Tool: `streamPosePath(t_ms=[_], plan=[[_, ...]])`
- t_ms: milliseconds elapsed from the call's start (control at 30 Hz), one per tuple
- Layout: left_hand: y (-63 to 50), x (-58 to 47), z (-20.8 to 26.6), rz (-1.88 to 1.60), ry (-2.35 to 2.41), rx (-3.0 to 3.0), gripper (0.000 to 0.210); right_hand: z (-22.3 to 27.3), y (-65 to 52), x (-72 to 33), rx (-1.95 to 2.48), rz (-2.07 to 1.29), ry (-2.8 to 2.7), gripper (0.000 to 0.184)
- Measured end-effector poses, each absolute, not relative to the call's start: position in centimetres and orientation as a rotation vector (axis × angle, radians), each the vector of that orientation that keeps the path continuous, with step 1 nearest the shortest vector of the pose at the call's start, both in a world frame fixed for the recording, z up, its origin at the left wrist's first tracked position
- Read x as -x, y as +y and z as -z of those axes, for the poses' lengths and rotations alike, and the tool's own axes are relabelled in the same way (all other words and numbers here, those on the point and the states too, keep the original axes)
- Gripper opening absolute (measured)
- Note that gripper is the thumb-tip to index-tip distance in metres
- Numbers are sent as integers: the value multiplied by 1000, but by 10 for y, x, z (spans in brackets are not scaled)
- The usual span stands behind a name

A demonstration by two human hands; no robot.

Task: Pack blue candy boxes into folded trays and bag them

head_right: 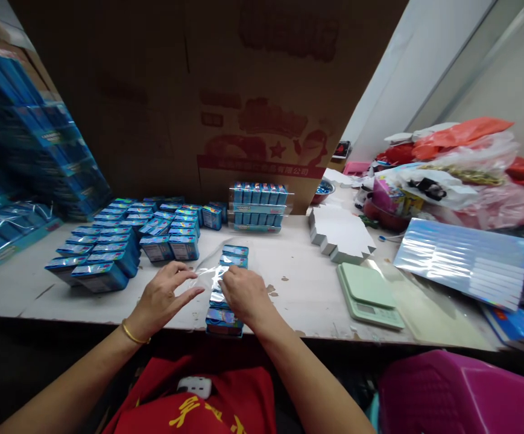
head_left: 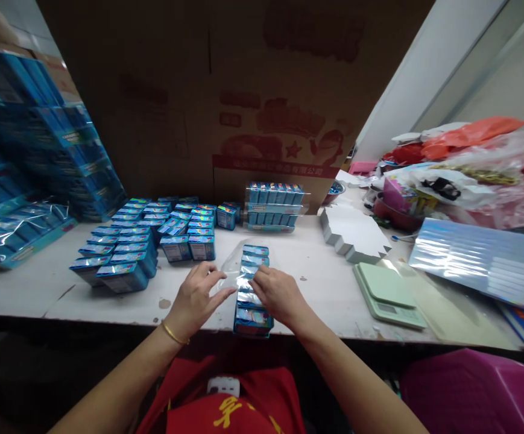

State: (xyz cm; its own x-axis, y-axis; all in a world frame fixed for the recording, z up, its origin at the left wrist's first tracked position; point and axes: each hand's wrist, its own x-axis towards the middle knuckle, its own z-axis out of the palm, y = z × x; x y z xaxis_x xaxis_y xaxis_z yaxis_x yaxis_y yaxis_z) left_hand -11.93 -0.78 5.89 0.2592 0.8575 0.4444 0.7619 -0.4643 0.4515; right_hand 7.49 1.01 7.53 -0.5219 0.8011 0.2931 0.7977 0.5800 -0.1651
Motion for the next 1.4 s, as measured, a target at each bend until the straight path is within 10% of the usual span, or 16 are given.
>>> streamPosePath(t_ms=[567, 867, 1200, 1400], plan=[[0, 119, -34, -1174, 1541, -2319, 19, -54, -18, -87, 1166, 574, -2451, 17], [49, 94, -34, -1235, 1423, -924, 30, -12, 38, -126, 1831, -718, -1494, 31], [63, 76, -173, -1657, 532, -1050, 26, -159, 60, -98, 835, -264, -972, 66], [111, 73, -89, -1584, 674, -895, 28, -92, 123, -95, 944, -807, -872, 43]])
